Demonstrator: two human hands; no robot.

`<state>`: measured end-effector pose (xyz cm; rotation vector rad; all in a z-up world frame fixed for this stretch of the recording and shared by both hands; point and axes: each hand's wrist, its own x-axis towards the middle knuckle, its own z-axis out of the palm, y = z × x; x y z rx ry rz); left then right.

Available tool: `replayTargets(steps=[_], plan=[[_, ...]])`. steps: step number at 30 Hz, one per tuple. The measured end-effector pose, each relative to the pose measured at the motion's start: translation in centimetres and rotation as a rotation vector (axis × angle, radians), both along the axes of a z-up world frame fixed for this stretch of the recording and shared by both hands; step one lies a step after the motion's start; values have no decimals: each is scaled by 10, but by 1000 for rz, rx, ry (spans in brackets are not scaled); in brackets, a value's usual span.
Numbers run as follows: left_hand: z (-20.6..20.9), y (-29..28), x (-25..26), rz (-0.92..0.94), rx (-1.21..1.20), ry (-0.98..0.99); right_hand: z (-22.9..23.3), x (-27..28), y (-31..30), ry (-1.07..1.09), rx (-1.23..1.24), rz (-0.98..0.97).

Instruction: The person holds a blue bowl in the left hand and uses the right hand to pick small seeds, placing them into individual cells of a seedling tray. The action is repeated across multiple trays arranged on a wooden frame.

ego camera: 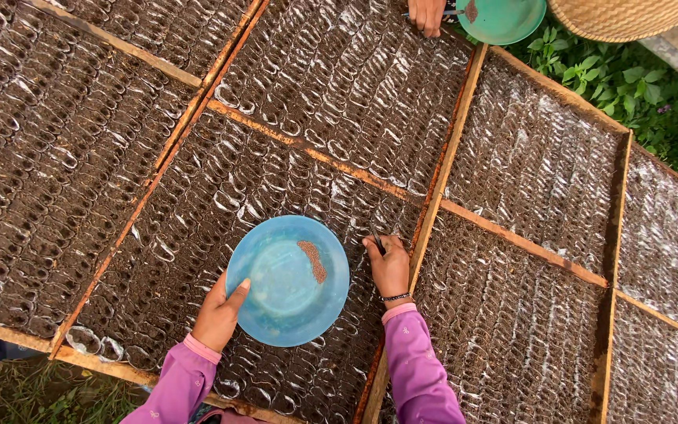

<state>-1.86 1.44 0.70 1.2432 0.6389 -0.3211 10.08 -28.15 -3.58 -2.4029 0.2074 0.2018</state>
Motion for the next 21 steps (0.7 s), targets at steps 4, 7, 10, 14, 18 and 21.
replayTargets(steps=[4,7,10,14,18,21], plan=[[-8,-4,-3,4,-4,-2,33,-23,24,-163,-135,88],[-11,-7,-8,0,-21,25,61,-61,57,-94,-99,397],[-8,-5,-11,-4,0,-14,42,-84,67,-68,-452,558],[-12,-3,-15,-4,-21,27,34,-88,68,-101,-331,486],[-9,-1,-11,7,-30,39,41,-71,56,58,50,258],[-13,1,-11,8,-28,-8,8,-42,19,49,26,9]])
